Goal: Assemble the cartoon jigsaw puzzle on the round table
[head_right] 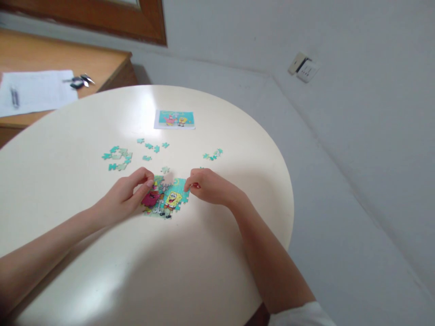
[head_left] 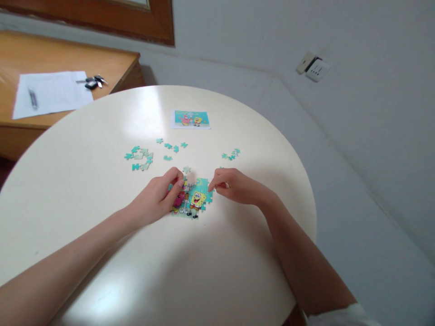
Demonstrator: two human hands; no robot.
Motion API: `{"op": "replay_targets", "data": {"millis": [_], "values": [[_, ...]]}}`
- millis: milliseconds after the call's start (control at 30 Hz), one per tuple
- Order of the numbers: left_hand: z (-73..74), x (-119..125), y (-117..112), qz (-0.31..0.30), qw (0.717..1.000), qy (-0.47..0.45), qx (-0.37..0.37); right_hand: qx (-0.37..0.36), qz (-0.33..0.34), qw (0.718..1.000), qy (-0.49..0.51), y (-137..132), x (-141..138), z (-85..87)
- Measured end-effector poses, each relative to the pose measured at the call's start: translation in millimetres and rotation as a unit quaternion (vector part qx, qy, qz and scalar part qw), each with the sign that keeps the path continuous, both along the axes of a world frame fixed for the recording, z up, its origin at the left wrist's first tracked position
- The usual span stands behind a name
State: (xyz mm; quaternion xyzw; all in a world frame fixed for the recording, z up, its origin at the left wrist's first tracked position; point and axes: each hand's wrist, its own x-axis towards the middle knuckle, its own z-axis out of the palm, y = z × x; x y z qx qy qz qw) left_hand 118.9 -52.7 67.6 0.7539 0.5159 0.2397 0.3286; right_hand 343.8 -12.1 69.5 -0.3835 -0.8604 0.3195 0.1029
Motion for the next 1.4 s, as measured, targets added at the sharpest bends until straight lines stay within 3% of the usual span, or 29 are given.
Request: {"op": "replay_targets", "data": {"millis": [267, 533, 767, 1400], "values": [[-2.7, -5, 5, 0.033, 0.999, 0.026, 0.018, 0.055, -0.069, 0.996, 0.021, 2, 2, 5.1], [3.8, -13, 8, 0.077, 0.991, 0.106, 0.017, -0.004, -0.045, 0.998, -0.033, 1, 4, -2.2], [8.6, -13, 6, 0.054, 0.988, 0.142, -0.002, -0.012, -0.056, 0.997, -0.057, 0, 2, -3.6], [4.8, -8, 5, 0.026, 0.997, 0.06, -0.041, 0.056, -0.099, 0.991, -0.068, 7, 7, -5.4]]}}
